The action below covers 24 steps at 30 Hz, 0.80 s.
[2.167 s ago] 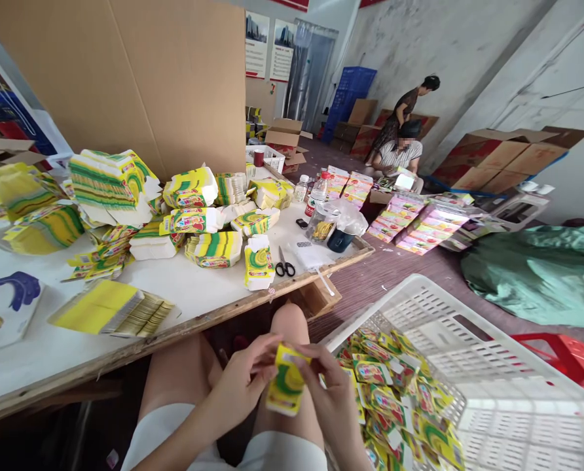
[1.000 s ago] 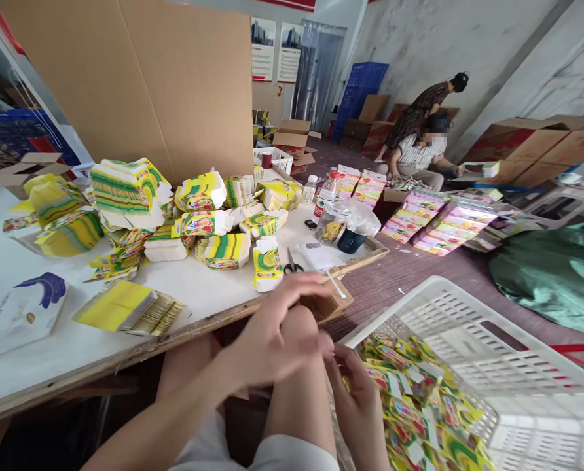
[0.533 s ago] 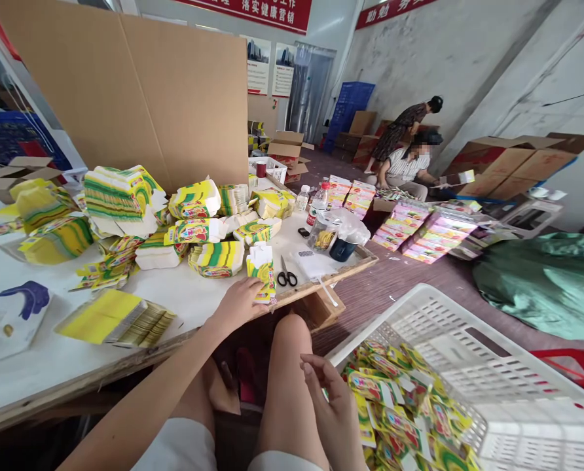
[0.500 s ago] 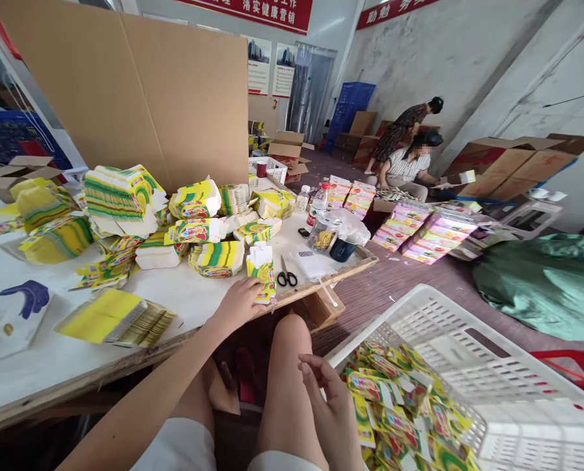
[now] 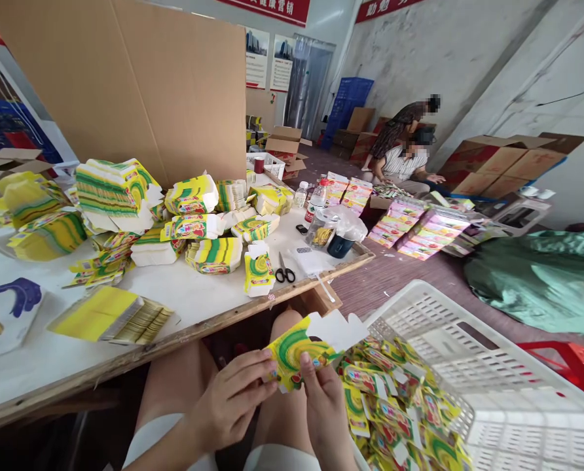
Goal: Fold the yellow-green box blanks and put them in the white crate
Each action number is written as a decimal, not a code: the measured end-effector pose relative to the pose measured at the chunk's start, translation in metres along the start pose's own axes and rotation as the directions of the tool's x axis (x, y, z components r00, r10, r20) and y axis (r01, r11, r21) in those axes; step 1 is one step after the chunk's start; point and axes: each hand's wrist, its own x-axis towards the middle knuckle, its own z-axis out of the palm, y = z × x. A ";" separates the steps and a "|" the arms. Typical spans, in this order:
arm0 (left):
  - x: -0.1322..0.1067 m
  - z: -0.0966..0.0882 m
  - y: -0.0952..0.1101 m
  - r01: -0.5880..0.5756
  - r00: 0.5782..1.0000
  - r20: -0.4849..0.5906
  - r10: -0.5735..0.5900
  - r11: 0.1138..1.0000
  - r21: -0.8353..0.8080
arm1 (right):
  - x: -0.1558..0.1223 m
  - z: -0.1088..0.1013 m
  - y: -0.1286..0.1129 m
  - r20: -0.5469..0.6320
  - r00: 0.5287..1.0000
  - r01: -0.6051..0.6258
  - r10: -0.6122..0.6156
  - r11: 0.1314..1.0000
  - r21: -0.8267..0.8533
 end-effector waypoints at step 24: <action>0.022 0.002 0.013 0.391 0.570 0.174 -0.803 0.079 -0.917 | -0.027 0.030 0.027 0.268 0.963 0.013 0.009 0.997 -0.079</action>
